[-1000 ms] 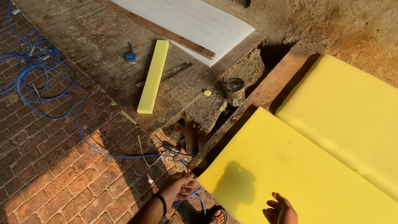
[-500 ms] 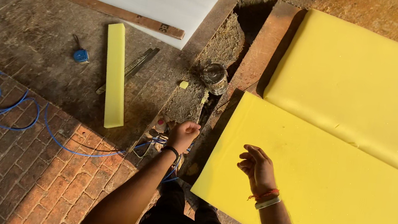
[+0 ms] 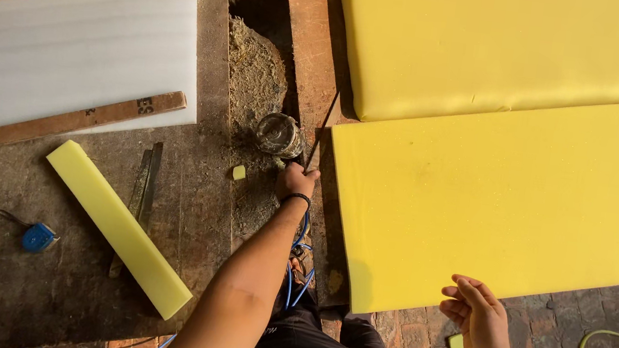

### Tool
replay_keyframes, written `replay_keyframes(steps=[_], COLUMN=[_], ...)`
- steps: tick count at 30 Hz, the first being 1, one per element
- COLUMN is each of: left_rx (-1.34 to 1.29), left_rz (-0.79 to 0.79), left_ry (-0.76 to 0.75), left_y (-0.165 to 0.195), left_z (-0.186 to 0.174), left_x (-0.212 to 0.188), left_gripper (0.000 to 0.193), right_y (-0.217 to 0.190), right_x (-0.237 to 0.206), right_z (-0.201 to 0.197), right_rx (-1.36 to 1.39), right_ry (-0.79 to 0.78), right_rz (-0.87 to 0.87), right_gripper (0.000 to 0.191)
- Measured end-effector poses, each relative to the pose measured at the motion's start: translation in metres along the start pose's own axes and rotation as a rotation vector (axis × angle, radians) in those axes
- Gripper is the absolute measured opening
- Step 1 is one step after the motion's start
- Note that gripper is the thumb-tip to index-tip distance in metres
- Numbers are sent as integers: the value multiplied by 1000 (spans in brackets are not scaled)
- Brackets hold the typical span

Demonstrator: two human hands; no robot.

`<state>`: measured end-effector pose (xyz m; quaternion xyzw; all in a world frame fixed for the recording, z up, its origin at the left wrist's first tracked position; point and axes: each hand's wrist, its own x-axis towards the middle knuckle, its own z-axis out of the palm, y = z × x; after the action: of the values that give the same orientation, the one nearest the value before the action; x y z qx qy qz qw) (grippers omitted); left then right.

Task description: The person applies adhesive to the edges of a yellow foam sheet using a pneumatic spray gun, then flips the sheet and sprays the other side. They handle multiple foam pieces, place them on a workbench, and use a tape measure and metal ruler to measure and mark the foam.

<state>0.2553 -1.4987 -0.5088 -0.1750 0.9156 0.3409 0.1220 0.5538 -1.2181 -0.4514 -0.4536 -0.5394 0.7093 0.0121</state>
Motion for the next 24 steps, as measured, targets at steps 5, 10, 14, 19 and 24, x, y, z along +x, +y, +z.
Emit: replay_keyframes(steps=[5, 10, 14, 19, 24], left_rx=[-576, -1060, -1060, -696, -484], left_rz=[-132, -312, -160, 35, 41], left_ry=[-156, -498, -763, -1064, -973], left_y=[-9, -45, -75, -105, -154], left_z=[2, -2, -16, -40, -93], left_x=[-14, -100, -189, -257, -239], left_gripper=[27, 9, 14, 16, 19], right_y=[40, 39, 29, 38, 55], right_x=[-41, -66, -84, -108, -128], right_z=[2, 31, 71, 107, 136], right_rx=[-124, -128, -216, 241, 198], right_ry=[22, -94, -240, -431, -548], right_rz=[79, -13, -126, -112, -70], right_gripper=[29, 33, 43, 38, 27])
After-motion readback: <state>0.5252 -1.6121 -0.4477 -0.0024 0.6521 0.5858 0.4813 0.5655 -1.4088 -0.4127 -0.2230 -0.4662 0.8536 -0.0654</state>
